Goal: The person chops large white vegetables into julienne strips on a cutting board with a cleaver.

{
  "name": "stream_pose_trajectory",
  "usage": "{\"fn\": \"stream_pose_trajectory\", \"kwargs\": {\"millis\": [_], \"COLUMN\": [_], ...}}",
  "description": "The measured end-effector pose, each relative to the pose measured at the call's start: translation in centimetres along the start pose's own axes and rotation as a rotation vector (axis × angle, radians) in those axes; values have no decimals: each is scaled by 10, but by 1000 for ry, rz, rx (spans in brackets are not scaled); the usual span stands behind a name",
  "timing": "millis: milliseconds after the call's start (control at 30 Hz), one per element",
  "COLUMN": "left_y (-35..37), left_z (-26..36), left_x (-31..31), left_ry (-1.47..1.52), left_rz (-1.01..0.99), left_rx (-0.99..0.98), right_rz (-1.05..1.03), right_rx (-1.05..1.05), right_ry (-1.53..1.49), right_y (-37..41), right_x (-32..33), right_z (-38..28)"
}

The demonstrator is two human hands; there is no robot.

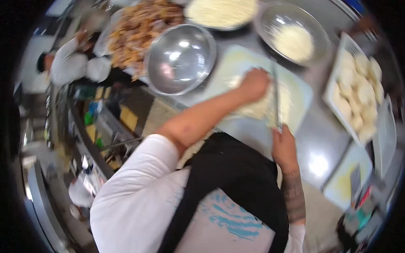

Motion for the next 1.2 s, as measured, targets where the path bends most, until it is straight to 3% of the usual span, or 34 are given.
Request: {"fn": "stream_pose_trajectory", "kwargs": {"millis": [33,100,300,367,400,533,600,633,700,767,833,900,967,1033,1100,1133,1167,1200], "left_y": [-2,0,4,5,5,5,5,6,5,5,8,5,6,4,6,7,7,6], "left_z": [0,2,11,10,10,11,10,10,10,10,10,9,8,8,8,9,9,9], "left_x": [14,-2,21,21,21,19,17,16,16,19,17,16,16,17,19,18,19,19], "left_ry": [22,-32,-6,2,18,-17,-13,-13,-21,-25,-28,-29,-11,5,-23,-18,-34,-48], "left_rz": [-28,-17,-132,-120,-119,-152,-135,-136,-130,-124,-124,-89,-91,-92,-73,-82,-72,-61], "left_rx": [149,186,134,135,132,125,133,132,127,128,127,134,133,128,149,142,135,132], "right_rz": [20,102,39,-35,9,-37,21,21,-66,-60,58,78,-68,-69,10,114,118,37], "right_rx": [35,130,102,-12,80,-39,186,184,-45,-22,277,299,-63,-84,189,441,430,267], "right_ry": [-87,37,30,5,59,-44,-28,-29,-6,8,142,101,28,-26,-36,145,145,61], "right_y": [-6,-19,-19,-5,-2,-34,-56,-45,-12,-18,-47,-47,-19,-12,-37,-49,-47,-44], "right_x": [-5,-3,9,18,24,11,11,17,26,20,3,10,21,18,1,-3,2,9], "right_z": [12,36,-2,-20,-27,-2,7,-8,-43,-23,8,-9,-31,-25,9,11,6,-1]}}
Point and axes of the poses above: each hand's wrist, its own y-axis away from the middle knuckle, its own x-axis out of the back of the hand, z = x × y, the point moved 9 cm from there along -y, towards the middle knuckle, and after that the axes turned 8 degrees about -y, right-handed, at the moved point
